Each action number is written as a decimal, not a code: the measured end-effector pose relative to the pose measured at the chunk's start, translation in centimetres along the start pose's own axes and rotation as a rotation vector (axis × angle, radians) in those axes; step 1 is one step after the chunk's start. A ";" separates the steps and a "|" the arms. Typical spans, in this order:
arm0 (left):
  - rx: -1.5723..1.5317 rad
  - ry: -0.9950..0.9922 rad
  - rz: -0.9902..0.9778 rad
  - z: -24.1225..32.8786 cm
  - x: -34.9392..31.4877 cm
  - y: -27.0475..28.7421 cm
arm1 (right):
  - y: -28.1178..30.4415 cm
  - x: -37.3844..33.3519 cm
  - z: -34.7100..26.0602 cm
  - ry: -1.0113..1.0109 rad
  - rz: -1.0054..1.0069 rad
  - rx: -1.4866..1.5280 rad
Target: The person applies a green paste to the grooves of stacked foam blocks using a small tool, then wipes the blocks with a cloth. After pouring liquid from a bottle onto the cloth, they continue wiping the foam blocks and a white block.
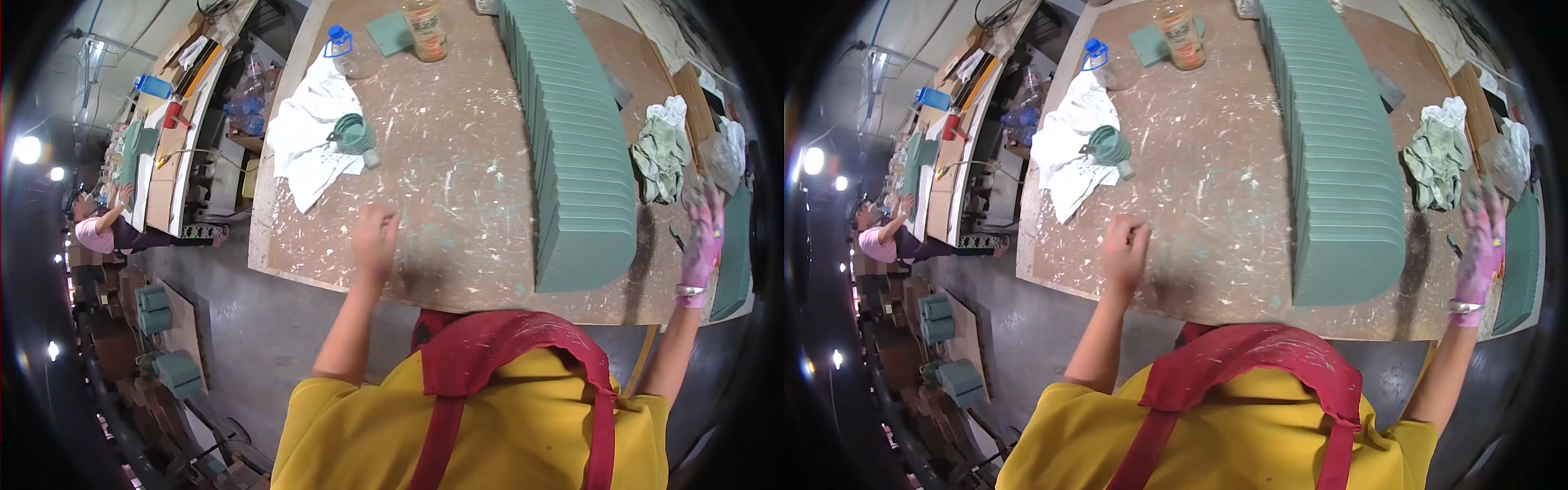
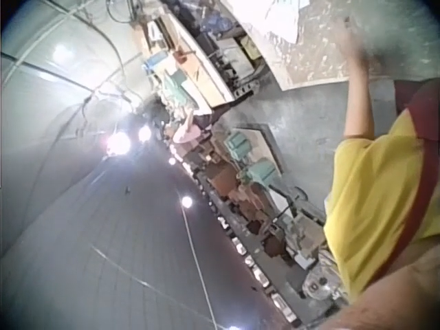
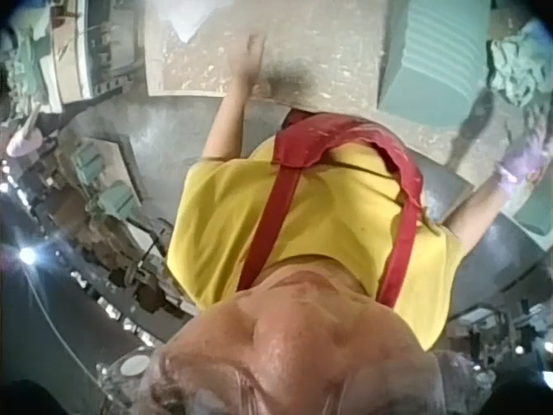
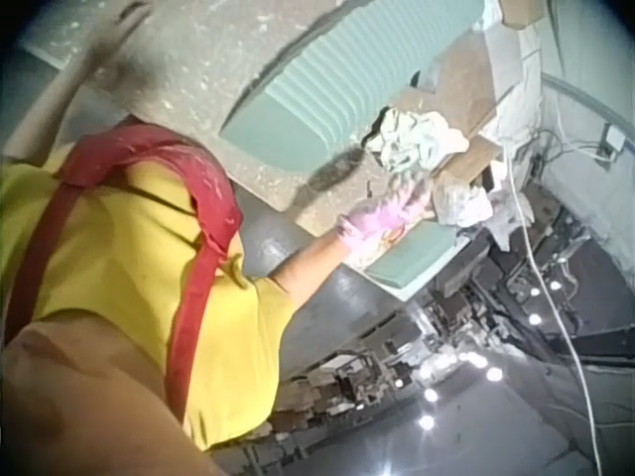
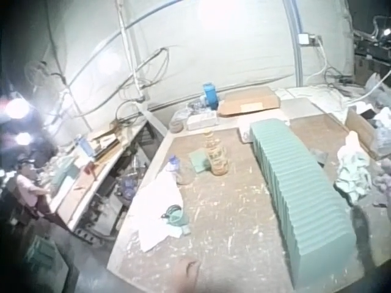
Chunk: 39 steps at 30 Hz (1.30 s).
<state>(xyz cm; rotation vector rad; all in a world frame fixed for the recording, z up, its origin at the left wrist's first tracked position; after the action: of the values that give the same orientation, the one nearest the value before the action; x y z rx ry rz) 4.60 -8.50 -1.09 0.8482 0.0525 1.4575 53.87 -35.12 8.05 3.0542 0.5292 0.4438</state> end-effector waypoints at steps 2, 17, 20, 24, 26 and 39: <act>0.030 0.019 -0.003 1.0 0.7 -0.2 | 5.7 3.8 2.2 0.080 0.109 -0.158; -0.081 -0.081 -0.164 10.3 -1.3 -6.9 | 11.6 12.0 10.8 0.217 -0.153 -0.889; -0.062 0.016 -0.043 8.4 -1.4 -6.5 | 11.7 12.2 11.1 0.245 -0.092 -0.835; 0.001 0.041 -0.094 9.1 -1.4 -6.3 | 11.0 12.8 12.2 0.245 -0.111 -0.905; -0.037 0.020 -0.135 10.1 -1.6 -7.0 | 10.3 13.3 12.5 0.264 -0.128 -0.986; -0.443 -0.241 -0.391 25.3 -1.7 -12.2 | -3.6 -3.3 -8.8 0.178 -0.470 -0.513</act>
<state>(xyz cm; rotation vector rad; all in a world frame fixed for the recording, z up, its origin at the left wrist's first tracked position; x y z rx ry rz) 27.63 -20.40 9.78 0.6000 -0.2646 0.9418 47.24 -33.13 15.42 2.3219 0.9371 0.6987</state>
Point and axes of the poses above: each hand's wrist, its own x-axis towards the middle knuckle, its own y-axis out of the back of the hand, z = x × y, the point moved 3 cm from there along x, towards the middle knuckle, and after that the axes turned 13 degrees about z, right-handed, at the moved point
